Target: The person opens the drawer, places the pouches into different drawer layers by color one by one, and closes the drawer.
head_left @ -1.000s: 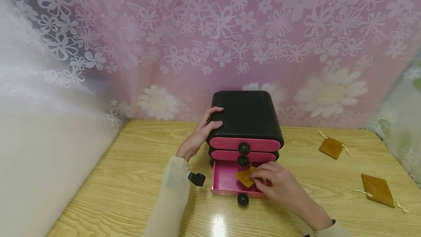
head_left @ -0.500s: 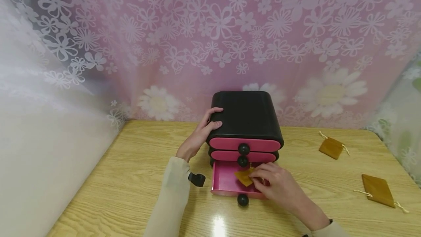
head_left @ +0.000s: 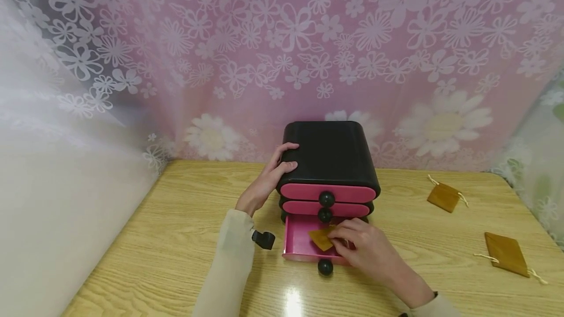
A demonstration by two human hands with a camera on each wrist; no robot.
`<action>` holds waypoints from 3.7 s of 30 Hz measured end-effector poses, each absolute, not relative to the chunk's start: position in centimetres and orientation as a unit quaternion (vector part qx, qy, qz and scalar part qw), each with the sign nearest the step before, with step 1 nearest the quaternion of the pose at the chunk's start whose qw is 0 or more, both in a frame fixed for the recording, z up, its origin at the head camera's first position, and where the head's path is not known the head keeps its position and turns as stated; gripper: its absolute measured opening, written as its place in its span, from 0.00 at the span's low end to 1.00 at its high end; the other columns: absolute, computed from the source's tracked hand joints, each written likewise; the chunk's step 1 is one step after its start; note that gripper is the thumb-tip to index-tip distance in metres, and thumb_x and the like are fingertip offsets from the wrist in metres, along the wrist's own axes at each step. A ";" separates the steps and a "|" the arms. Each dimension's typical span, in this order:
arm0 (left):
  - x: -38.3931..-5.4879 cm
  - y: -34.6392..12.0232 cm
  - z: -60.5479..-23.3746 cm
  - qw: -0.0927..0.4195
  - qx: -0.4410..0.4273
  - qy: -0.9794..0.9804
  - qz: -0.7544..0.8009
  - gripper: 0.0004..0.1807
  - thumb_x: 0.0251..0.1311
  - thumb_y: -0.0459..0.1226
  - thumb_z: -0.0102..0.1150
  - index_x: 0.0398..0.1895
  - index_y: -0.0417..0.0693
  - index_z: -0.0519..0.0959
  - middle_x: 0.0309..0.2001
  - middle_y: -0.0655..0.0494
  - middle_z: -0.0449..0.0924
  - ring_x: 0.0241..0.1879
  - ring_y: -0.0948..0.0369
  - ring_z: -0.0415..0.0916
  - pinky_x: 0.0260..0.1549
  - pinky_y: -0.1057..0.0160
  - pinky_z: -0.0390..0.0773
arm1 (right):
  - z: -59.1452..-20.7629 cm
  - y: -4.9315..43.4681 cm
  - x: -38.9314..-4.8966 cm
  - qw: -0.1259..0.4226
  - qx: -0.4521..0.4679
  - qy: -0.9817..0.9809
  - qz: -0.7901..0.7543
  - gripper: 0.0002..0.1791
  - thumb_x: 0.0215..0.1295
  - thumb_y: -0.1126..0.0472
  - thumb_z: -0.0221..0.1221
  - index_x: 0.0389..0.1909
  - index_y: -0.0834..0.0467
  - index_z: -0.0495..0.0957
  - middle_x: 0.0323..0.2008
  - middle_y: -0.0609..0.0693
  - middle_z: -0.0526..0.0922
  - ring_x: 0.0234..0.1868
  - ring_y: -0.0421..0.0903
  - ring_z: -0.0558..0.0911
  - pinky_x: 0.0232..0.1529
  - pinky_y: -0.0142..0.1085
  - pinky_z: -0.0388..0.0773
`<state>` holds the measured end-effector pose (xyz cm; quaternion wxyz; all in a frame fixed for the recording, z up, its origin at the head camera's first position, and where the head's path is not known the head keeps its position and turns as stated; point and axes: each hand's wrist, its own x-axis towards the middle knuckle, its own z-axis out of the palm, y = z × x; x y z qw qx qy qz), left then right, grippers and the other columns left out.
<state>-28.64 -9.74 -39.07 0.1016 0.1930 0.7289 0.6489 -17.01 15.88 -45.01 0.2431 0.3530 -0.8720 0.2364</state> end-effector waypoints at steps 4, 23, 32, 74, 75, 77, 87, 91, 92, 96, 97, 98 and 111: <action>-28.7 -9.8 -39.1 0.102 0.196 0.729 0.648 0.25 0.75 0.45 0.47 0.72 0.71 0.63 0.79 0.62 0.49 0.74 0.51 0.65 0.74 0.42 0.60 | -44.9 15.7 -17.0 0.240 0.345 -0.878 0.229 0.15 0.45 0.65 0.79 0.34 0.50 0.89 0.35 0.38 0.88 0.36 0.37 0.82 0.39 0.34 0.84; -28.6 -9.8 -39.2 0.096 0.193 0.732 0.647 0.24 0.75 0.46 0.48 0.71 0.72 0.65 0.79 0.65 0.50 0.73 0.52 0.65 0.75 0.42 0.58 | -44.5 17.3 -16.7 0.260 0.335 -0.873 0.242 0.12 0.49 0.60 0.79 0.35 0.49 0.89 0.35 0.36 0.87 0.36 0.34 0.83 0.43 0.23 0.81; -28.7 -9.8 -39.1 0.095 0.195 0.735 0.642 0.23 0.75 0.45 0.47 0.71 0.73 0.64 0.79 0.66 0.49 0.73 0.52 0.67 0.75 0.42 0.58 | -42.9 20.2 -15.8 0.305 0.321 -0.860 0.254 0.29 0.73 0.33 0.46 0.39 0.46 0.89 0.38 0.38 0.87 0.39 0.37 0.84 0.49 0.15 0.75; -28.4 -9.8 -38.8 0.104 0.193 0.734 0.643 0.25 0.75 0.47 0.47 0.73 0.71 0.62 0.81 0.62 0.46 0.74 0.51 0.64 0.75 0.39 0.57 | -42.6 31.0 -14.1 0.331 0.153 -0.903 0.225 0.44 0.34 0.62 0.81 0.62 0.50 0.82 0.56 0.64 0.81 0.53 0.68 0.76 0.45 0.47 0.69; -28.4 -9.8 -38.8 0.103 0.194 0.734 0.642 0.25 0.75 0.47 0.47 0.73 0.71 0.62 0.81 0.62 0.46 0.74 0.51 0.64 0.75 0.39 0.57 | -42.6 31.2 -14.1 0.331 0.152 -0.903 0.230 0.44 0.34 0.63 0.80 0.62 0.50 0.82 0.56 0.65 0.80 0.54 0.69 0.75 0.45 0.52 0.68; -28.5 -9.8 -38.8 0.102 0.195 0.734 0.642 0.25 0.75 0.47 0.47 0.73 0.70 0.62 0.81 0.62 0.46 0.74 0.51 0.64 0.75 0.39 0.57 | -42.8 31.7 -14.0 0.328 0.144 -0.903 0.236 0.44 0.36 0.63 0.80 0.63 0.50 0.81 0.57 0.67 0.79 0.54 0.71 0.74 0.44 0.62 0.66; -28.5 -9.8 -39.0 0.100 0.189 0.733 0.645 0.24 0.74 0.46 0.48 0.71 0.74 0.64 0.80 0.63 0.47 0.73 0.52 0.65 0.75 0.40 0.57 | -43.7 33.7 -13.6 0.315 0.087 -0.916 0.233 0.41 0.48 0.57 0.78 0.67 0.56 0.77 0.59 0.73 0.75 0.54 0.77 0.70 0.47 0.67 0.63; -28.4 -9.8 -38.9 0.104 0.187 0.733 0.646 0.24 0.74 0.46 0.48 0.71 0.74 0.64 0.80 0.63 0.47 0.73 0.52 0.65 0.75 0.40 0.57 | -43.9 34.6 -13.5 0.314 0.072 -0.916 0.239 0.42 0.49 0.57 0.77 0.69 0.56 0.75 0.59 0.75 0.74 0.54 0.78 0.70 0.48 0.68 0.61; -28.4 -9.8 -38.9 0.104 0.187 0.733 0.646 0.24 0.74 0.46 0.48 0.71 0.74 0.64 0.80 0.63 0.47 0.74 0.51 0.65 0.75 0.40 0.57 | -44.0 34.8 -13.5 0.313 0.067 -0.917 0.238 0.42 0.50 0.57 0.77 0.69 0.57 0.75 0.59 0.75 0.74 0.54 0.78 0.70 0.49 0.68 0.61; -28.4 -9.8 -38.8 0.105 0.187 0.733 0.645 0.24 0.74 0.46 0.47 0.71 0.74 0.64 0.80 0.63 0.47 0.74 0.52 0.65 0.75 0.40 0.57 | -44.4 35.6 -13.4 0.315 0.048 -0.918 0.238 0.40 0.54 0.56 0.75 0.69 0.59 0.74 0.61 0.76 0.73 0.57 0.78 0.70 0.55 0.71 0.61; -28.4 -9.8 -38.8 0.105 0.189 0.733 0.645 0.24 0.74 0.46 0.47 0.72 0.73 0.64 0.80 0.62 0.46 0.74 0.51 0.64 0.75 0.39 0.57 | -44.6 35.9 -13.3 0.320 0.048 -0.915 0.239 0.39 0.56 0.56 0.74 0.69 0.60 0.74 0.61 0.77 0.73 0.57 0.78 0.70 0.63 0.68 0.62; -28.3 -9.8 -38.7 0.105 0.190 0.733 0.644 0.25 0.74 0.46 0.47 0.72 0.73 0.63 0.81 0.62 0.45 0.74 0.51 0.64 0.75 0.39 0.57 | -44.8 36.1 -13.3 0.329 0.048 -0.912 0.239 0.37 0.58 0.54 0.73 0.68 0.61 0.74 0.61 0.77 0.73 0.57 0.79 0.69 0.69 0.63 0.62; -28.3 -9.9 -38.9 0.106 0.196 0.729 0.648 0.24 0.75 0.46 0.47 0.72 0.74 0.64 0.80 0.64 0.46 0.75 0.51 0.64 0.76 0.40 0.56 | -46.7 39.4 -13.6 0.368 0.071 -0.891 0.255 0.30 0.63 0.60 0.69 0.64 0.67 0.76 0.53 0.76 0.76 0.70 0.40 0.71 0.72 0.19 0.46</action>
